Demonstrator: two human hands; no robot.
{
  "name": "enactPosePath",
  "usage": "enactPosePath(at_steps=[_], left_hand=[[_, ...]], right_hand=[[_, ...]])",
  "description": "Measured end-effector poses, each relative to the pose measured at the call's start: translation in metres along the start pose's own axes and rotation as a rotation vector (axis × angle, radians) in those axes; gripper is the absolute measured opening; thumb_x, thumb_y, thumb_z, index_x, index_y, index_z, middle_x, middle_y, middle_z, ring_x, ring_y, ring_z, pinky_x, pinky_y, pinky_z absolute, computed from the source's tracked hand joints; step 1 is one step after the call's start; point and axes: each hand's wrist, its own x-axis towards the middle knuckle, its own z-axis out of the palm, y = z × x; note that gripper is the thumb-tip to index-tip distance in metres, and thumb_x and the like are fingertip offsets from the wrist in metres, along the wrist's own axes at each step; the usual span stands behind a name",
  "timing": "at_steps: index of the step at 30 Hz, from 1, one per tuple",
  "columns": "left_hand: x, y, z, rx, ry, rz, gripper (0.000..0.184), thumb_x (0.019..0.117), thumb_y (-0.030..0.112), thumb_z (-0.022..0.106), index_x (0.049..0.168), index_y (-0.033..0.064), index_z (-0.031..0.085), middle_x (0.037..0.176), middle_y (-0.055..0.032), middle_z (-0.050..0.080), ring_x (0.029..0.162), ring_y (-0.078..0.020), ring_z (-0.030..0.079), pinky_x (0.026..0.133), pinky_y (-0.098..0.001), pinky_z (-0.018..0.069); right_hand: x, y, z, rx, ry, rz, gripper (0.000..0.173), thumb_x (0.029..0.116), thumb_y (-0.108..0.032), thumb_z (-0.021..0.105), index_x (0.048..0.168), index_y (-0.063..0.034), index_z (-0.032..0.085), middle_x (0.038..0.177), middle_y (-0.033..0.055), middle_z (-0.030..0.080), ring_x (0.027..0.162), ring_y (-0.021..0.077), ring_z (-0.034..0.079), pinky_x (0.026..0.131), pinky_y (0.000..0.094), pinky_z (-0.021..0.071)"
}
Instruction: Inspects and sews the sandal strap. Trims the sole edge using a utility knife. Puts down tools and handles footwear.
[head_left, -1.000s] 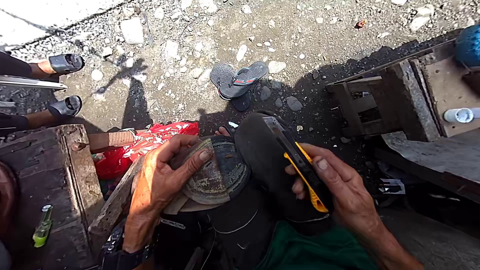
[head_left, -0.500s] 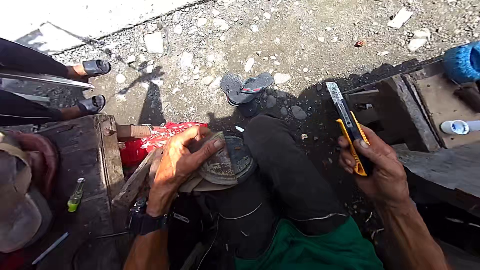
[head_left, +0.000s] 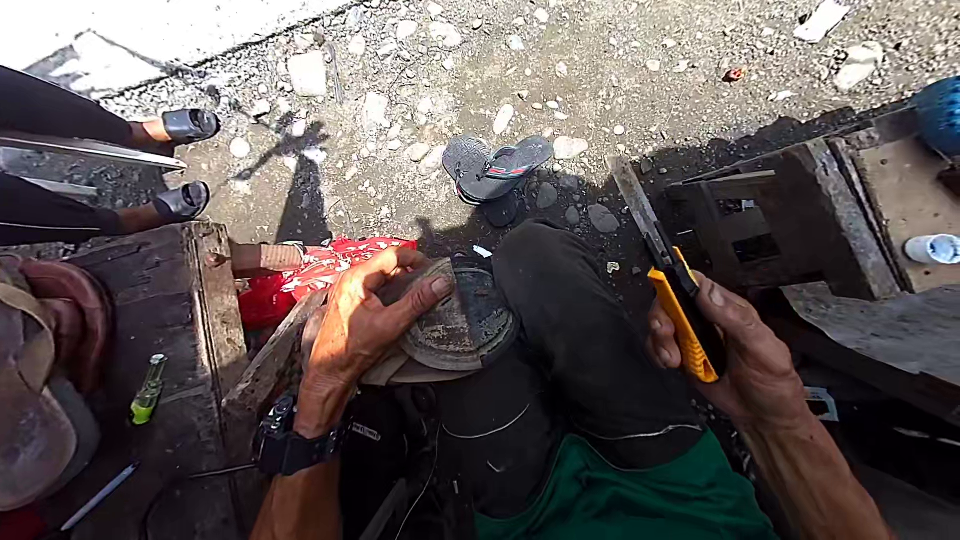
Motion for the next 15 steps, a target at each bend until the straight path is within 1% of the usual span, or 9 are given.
enactPosePath(at_steps=[2,3,4,5,6,8,9,11,15], left_hand=[[0.0,-0.001,-0.001,-0.005,-0.002,-0.002,0.04,0.0867,0.061,0.072,0.1,0.0231,0.073,0.078,0.0113,0.069,0.069,0.0002,0.064,0.064,-0.0194,0.0545],[0.003,-0.001,0.003,-0.024,-0.005,0.008,0.041,0.0869,0.061,0.072,0.102,0.0232,0.073,0.082,0.0121,0.069,0.072,0.0015,0.065,0.067,-0.0183,0.0547],[0.004,-0.001,0.006,-0.038,0.0,0.018,0.041,0.0869,0.061,0.072,0.102,0.0227,0.073,0.084,0.0125,0.07,0.074,0.0025,0.065,0.069,-0.0175,0.055],[0.004,-0.001,0.006,-0.027,0.011,0.024,0.041,0.0867,0.061,0.071,0.101,0.0226,0.073,0.083,0.0132,0.07,0.074,0.0036,0.065,0.068,-0.0168,0.0546],[0.003,0.0,0.005,-0.002,0.022,0.023,0.041,0.0863,0.062,0.071,0.099,0.0228,0.073,0.081,0.0135,0.069,0.071,0.0039,0.064,0.066,-0.0167,0.0538],[0.002,-0.001,0.005,0.033,0.028,0.016,0.043,0.086,0.063,0.071,0.098,0.0227,0.073,0.076,0.0128,0.067,0.066,0.0027,0.062,0.062,-0.0182,0.0527],[0.002,-0.001,0.004,0.031,0.023,0.011,0.042,0.086,0.063,0.071,0.099,0.0224,0.073,0.076,0.0125,0.067,0.066,0.0022,0.062,0.062,-0.0186,0.0532],[0.001,0.0,0.003,0.012,0.007,-0.002,0.041,0.0862,0.06,0.072,0.1,0.0217,0.073,0.076,0.0118,0.068,0.067,0.0013,0.064,0.062,-0.0185,0.0544],[-0.001,0.0,0.0,0.027,-0.004,-0.001,0.041,0.0877,0.06,0.071,0.101,0.0216,0.073,0.076,0.0117,0.068,0.067,0.0009,0.065,0.062,-0.0189,0.0545]], right_hand=[[-0.002,0.002,0.008,-0.111,-0.067,-0.005,0.033,0.1045,-0.036,0.058,0.121,-0.0078,0.059,0.103,0.0111,0.075,0.069,0.0148,0.072,0.058,0.0256,0.0609],[-0.005,0.002,0.012,-0.229,-0.075,-0.027,0.029,0.1046,-0.032,0.059,0.121,-0.0087,0.056,0.105,0.0106,0.075,0.07,0.0139,0.072,0.057,0.0249,0.0601],[-0.009,0.004,0.018,-0.388,-0.068,-0.064,0.027,0.1044,-0.029,0.059,0.121,-0.0078,0.055,0.104,0.0085,0.074,0.07,0.0114,0.071,0.055,0.0228,0.0585],[-0.014,0.009,0.027,-0.568,-0.066,-0.118,0.027,0.1036,-0.026,0.06,0.122,-0.0061,0.056,0.101,0.0057,0.072,0.072,0.0082,0.069,0.057,0.0206,0.0573],[-0.019,0.016,0.034,-0.733,-0.081,-0.186,0.029,0.103,-0.025,0.061,0.125,-0.0052,0.058,0.101,0.0045,0.071,0.076,0.006,0.067,0.062,0.0193,0.0575],[-0.028,0.031,0.046,-0.946,-0.123,-0.311,0.038,0.1047,-0.027,0.059,0.137,-0.0078,0.061,0.109,0.0064,0.07,0.09,0.0067,0.067,0.076,0.021,0.0585],[-0.031,0.038,0.05,-1.017,-0.129,-0.359,0.039,0.1055,-0.029,0.058,0.14,-0.0113,0.062,0.11,0.0068,0.069,0.092,0.0081,0.067,0.078,0.0225,0.0579],[-0.036,0.05,0.057,-1.113,-0.109,-0.41,0.039,0.1056,-0.032,0.057,0.14,-0.0159,0.063,0.107,0.0069,0.067,0.092,0.0096,0.066,0.075,0.0232,0.0573],[-0.043,0.059,0.066,-1.175,-0.054,-0.412,0.039,0.1047,-0.033,0.058,0.141,-0.0184,0.063,0.104,0.0063,0.065,0.09,0.0093,0.065,0.072,0.0212,0.0556]])
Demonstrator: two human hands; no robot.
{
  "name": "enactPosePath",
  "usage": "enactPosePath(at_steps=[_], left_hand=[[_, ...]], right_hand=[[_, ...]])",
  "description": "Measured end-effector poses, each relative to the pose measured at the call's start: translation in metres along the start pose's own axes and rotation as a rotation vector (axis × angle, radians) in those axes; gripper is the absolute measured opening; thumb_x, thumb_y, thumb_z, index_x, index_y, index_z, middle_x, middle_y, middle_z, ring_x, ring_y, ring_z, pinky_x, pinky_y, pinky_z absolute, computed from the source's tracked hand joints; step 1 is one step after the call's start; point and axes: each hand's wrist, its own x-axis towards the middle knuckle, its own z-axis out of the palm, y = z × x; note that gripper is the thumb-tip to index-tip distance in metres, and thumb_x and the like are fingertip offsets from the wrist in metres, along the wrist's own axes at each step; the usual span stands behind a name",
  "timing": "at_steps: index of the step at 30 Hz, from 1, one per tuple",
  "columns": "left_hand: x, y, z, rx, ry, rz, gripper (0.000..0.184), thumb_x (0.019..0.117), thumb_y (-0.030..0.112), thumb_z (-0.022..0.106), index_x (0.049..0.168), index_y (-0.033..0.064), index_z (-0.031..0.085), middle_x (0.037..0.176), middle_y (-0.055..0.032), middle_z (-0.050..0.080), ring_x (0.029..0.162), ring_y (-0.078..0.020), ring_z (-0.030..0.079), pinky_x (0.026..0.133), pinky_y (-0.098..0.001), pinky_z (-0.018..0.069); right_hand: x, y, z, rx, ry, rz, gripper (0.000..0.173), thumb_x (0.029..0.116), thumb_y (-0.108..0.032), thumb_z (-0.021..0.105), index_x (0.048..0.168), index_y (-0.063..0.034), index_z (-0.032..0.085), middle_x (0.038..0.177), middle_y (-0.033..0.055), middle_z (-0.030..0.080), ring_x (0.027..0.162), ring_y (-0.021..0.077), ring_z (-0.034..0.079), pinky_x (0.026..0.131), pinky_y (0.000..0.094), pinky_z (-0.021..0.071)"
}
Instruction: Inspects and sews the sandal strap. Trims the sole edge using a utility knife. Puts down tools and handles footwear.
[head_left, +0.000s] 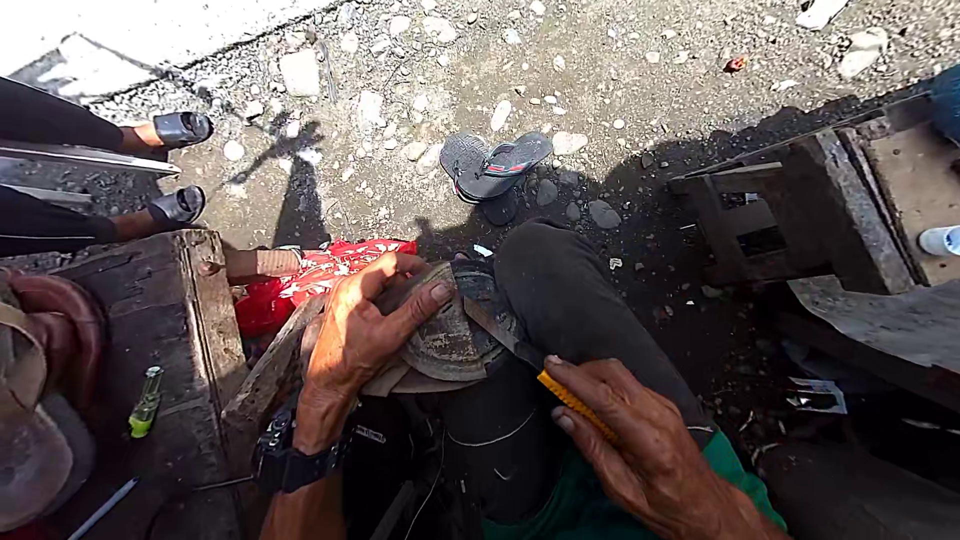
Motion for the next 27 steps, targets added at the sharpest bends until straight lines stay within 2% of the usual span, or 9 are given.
enactPosePath(at_steps=[4,9,27], left_hand=[[-0.001,0.0,-0.001,-0.046,-0.007,0.01,0.036,0.0893,0.055,0.072,0.102,0.0214,0.073,0.08,0.0102,0.07,0.071,-0.0012,0.067,0.065,-0.0193,0.0563],[-0.001,-0.002,-0.001,-0.052,-0.01,0.003,0.036,0.0893,0.055,0.072,0.102,0.0212,0.073,0.08,0.0099,0.07,0.071,-0.002,0.067,0.066,-0.02,0.0564],[-0.003,0.0,0.0,-0.035,0.01,0.016,0.038,0.0895,0.054,0.072,0.102,0.0187,0.072,0.08,0.0107,0.069,0.071,0.0004,0.066,0.065,-0.0174,0.0551]], right_hand=[[-0.001,-0.001,0.003,-0.015,0.027,-0.003,0.039,0.105,-0.033,0.058,0.141,-0.0179,0.063,0.103,0.0062,0.063,0.088,0.0083,0.063,0.07,0.0194,0.054],[-0.001,-0.003,0.001,-0.06,0.021,0.027,0.038,0.1045,-0.034,0.058,0.139,-0.0203,0.064,0.102,0.0057,0.064,0.087,0.0086,0.063,0.068,0.02,0.0532],[-0.002,-0.012,0.002,-0.123,0.028,0.051,0.037,0.1046,-0.033,0.058,0.138,-0.0192,0.065,0.1,0.0065,0.064,0.083,0.0103,0.063,0.064,0.0207,0.0524]])
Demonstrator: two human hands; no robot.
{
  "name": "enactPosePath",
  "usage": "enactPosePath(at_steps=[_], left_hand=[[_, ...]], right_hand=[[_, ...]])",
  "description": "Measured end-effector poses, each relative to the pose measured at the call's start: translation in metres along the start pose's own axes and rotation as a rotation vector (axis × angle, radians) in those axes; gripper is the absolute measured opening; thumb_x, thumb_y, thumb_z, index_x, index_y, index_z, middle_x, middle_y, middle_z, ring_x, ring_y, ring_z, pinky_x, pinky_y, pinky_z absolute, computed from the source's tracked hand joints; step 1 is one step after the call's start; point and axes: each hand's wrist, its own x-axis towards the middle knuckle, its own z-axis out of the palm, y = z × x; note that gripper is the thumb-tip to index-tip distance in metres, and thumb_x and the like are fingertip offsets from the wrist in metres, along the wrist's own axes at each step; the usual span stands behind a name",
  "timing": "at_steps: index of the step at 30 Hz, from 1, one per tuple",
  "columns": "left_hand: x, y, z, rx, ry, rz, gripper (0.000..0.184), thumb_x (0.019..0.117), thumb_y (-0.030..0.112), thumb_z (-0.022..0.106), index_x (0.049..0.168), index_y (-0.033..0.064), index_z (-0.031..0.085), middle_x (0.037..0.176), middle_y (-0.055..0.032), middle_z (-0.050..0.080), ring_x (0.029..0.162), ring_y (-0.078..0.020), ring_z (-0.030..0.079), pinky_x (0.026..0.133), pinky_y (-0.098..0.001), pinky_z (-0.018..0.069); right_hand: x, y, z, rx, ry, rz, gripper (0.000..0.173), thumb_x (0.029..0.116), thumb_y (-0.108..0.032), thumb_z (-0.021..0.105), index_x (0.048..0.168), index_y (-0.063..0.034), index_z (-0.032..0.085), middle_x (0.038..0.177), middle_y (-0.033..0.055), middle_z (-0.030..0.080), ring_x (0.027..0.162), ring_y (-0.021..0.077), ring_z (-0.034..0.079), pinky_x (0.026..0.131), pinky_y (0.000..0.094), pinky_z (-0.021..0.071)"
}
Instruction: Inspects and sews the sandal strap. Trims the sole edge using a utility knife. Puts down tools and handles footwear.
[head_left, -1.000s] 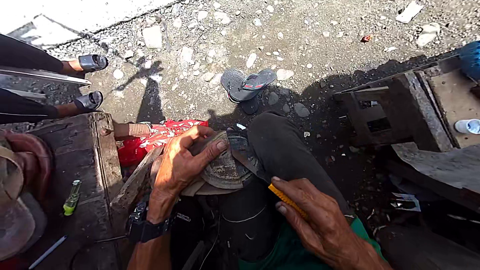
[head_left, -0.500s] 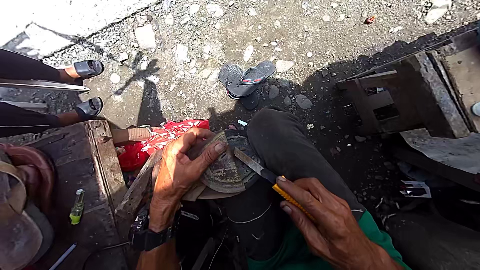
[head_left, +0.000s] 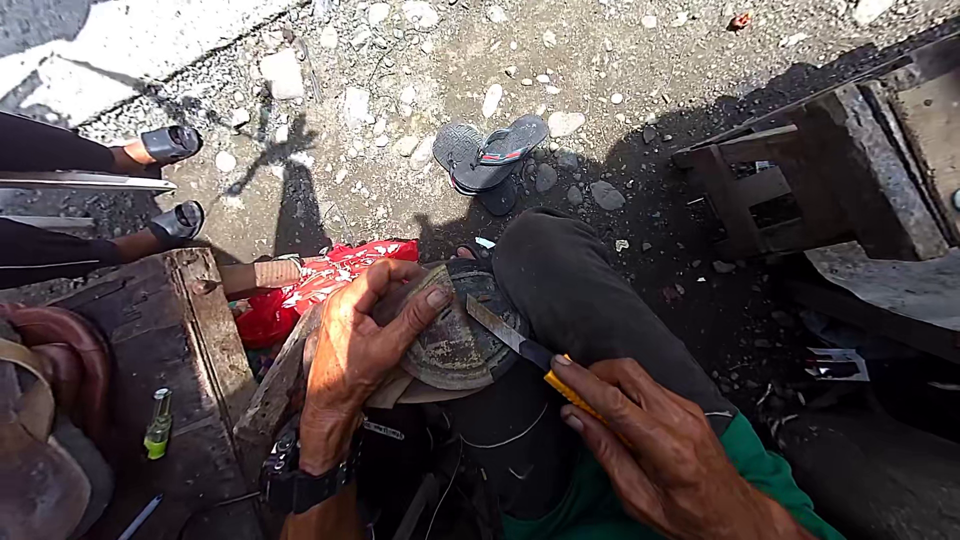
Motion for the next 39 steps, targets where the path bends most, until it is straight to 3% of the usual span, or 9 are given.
enactPosePath(at_steps=[11,39], left_hand=[[-0.001,0.001,-0.001,0.051,0.0,0.011,0.04,0.0896,0.057,0.071,0.102,0.0189,0.073,0.081,0.011,0.07,0.072,0.0014,0.066,0.066,-0.0166,0.055],[-0.002,0.004,-0.001,0.065,0.012,0.072,0.033,0.0914,0.051,0.072,0.098,0.0183,0.071,0.081,0.0122,0.068,0.073,0.0023,0.064,0.067,-0.0161,0.0534]], right_hand=[[0.006,-0.003,0.002,-0.022,0.008,0.009,0.036,0.1047,-0.033,0.057,0.137,-0.0194,0.067,0.096,0.0059,0.063,0.078,0.0112,0.062,0.058,0.0219,0.0502],[0.011,0.001,0.01,0.016,0.021,0.008,0.036,0.104,-0.03,0.058,0.135,-0.0165,0.068,0.096,0.0069,0.064,0.076,0.0128,0.063,0.058,0.0238,0.0509]])
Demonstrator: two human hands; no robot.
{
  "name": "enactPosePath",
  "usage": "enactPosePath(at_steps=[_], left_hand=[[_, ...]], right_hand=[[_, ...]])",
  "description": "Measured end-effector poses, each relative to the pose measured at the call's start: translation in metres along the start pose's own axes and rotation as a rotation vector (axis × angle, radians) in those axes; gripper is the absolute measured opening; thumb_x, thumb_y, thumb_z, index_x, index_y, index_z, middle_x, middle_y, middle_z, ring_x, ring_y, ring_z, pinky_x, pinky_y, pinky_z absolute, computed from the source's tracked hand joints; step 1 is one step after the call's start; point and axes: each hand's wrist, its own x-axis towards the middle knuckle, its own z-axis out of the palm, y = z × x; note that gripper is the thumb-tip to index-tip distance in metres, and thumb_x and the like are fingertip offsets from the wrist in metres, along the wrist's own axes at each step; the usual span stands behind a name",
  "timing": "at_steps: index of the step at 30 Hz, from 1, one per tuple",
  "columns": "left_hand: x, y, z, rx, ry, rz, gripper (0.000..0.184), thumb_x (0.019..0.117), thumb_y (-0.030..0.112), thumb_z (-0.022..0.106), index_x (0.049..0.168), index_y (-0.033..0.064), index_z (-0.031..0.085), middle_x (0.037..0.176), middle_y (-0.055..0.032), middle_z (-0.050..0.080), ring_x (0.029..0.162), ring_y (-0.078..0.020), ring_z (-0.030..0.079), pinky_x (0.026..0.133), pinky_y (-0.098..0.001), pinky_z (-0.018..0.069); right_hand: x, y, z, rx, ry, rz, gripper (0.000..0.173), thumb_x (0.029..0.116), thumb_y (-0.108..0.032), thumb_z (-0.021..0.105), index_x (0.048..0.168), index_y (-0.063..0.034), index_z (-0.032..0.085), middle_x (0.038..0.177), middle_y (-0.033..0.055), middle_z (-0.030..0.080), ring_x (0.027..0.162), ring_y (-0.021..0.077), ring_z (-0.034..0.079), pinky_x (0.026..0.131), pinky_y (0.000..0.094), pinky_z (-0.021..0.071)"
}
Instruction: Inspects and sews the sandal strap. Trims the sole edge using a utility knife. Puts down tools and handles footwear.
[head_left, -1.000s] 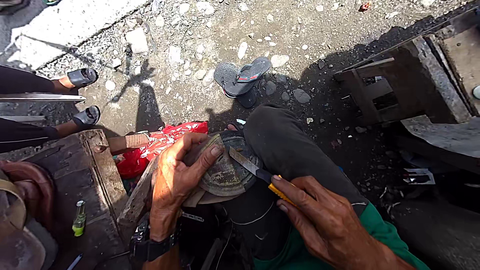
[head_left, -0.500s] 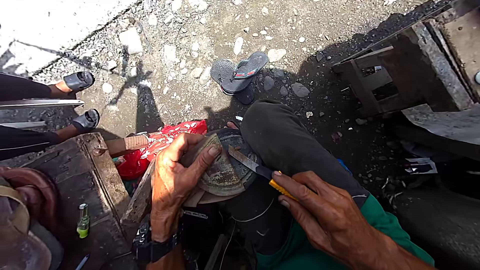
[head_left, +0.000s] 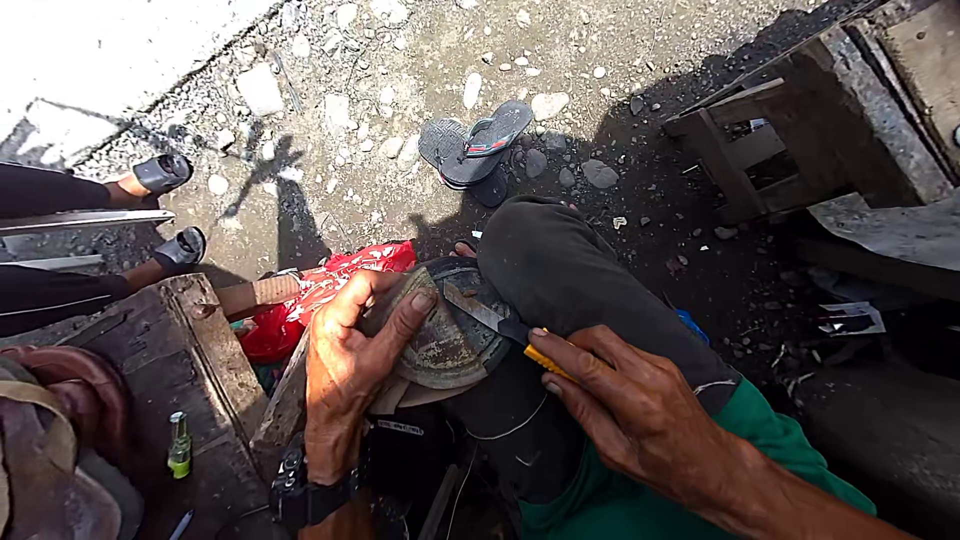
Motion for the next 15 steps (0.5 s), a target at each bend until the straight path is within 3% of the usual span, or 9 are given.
enactPosePath(at_steps=[15], left_hand=[[0.0021,0.0003,-0.0004,-0.027,-0.012,0.012,0.031,0.0926,0.048,0.071,0.097,0.0166,0.071,0.081,0.0111,0.068,0.073,0.0013,0.064,0.066,-0.0162,0.0539]], right_hand=[[-0.0052,0.004,-0.007,0.019,-0.022,0.017,0.036,0.1046,-0.032,0.056,0.135,-0.0175,0.068,0.095,0.0063,0.064,0.076,0.0123,0.063,0.058,0.0236,0.0509]])
